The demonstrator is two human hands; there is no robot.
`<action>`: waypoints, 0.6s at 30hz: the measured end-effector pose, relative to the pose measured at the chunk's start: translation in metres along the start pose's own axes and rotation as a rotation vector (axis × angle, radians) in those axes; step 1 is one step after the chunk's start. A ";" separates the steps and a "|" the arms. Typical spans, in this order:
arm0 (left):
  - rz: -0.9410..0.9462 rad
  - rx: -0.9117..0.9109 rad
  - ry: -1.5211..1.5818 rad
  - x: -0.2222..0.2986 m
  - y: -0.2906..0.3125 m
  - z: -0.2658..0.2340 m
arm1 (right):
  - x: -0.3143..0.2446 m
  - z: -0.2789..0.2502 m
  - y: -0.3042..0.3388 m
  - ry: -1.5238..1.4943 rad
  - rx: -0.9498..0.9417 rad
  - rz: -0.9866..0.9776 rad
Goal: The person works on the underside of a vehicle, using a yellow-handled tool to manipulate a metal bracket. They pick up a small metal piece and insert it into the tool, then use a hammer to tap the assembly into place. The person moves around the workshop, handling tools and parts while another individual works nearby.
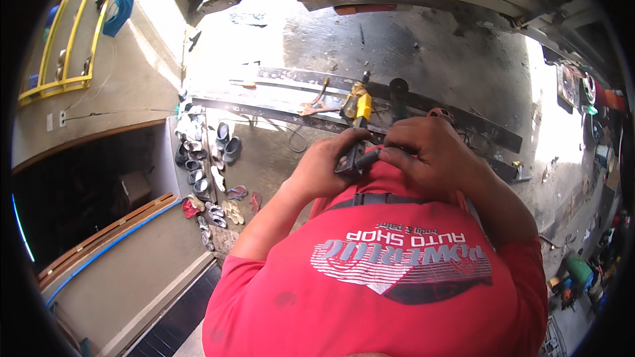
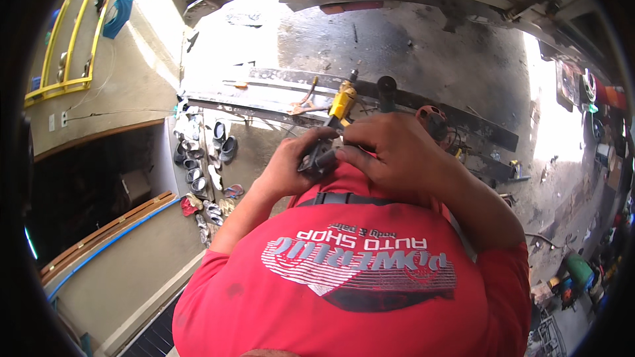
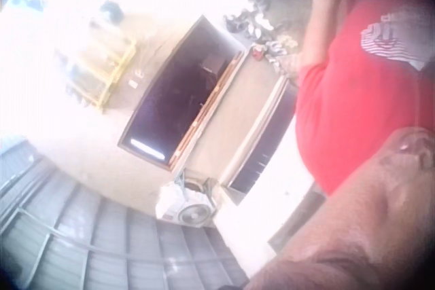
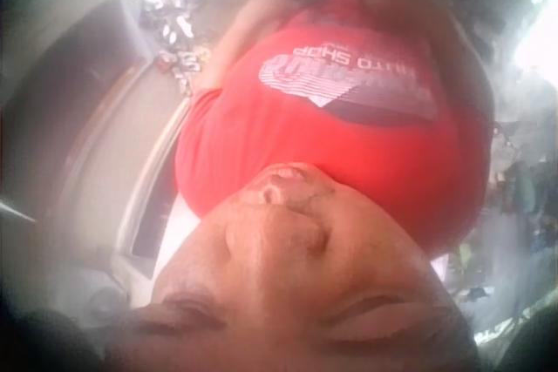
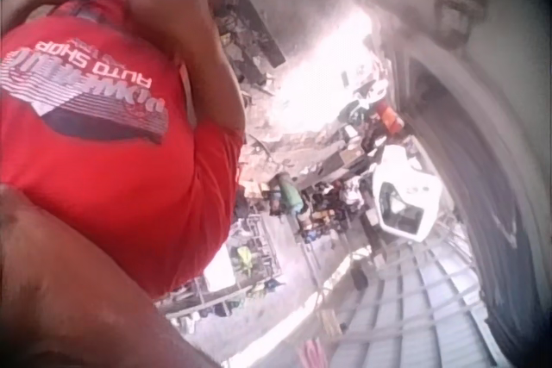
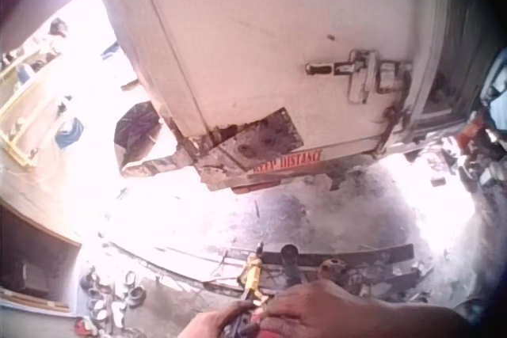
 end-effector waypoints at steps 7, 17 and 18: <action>-0.057 -0.055 0.060 0.002 -0.005 0.007 | -0.001 -0.007 0.007 -0.123 0.068 -0.014; 0.020 -0.004 0.008 0.005 -0.008 0.006 | 0.006 -0.004 0.000 -0.005 -0.019 0.006; 0.012 -0.026 0.016 0.005 -0.008 0.005 | 0.009 -0.003 0.000 -0.023 -0.021 0.012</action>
Point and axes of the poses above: each hand's wrist, its own y-axis away from the middle knuckle, its own z-axis out of the palm, x = y × z, the point moved 9 cm from there along -y, towards the middle knuckle, and after that the axes turned 5 degrees about -y, right-handed, at the moved point
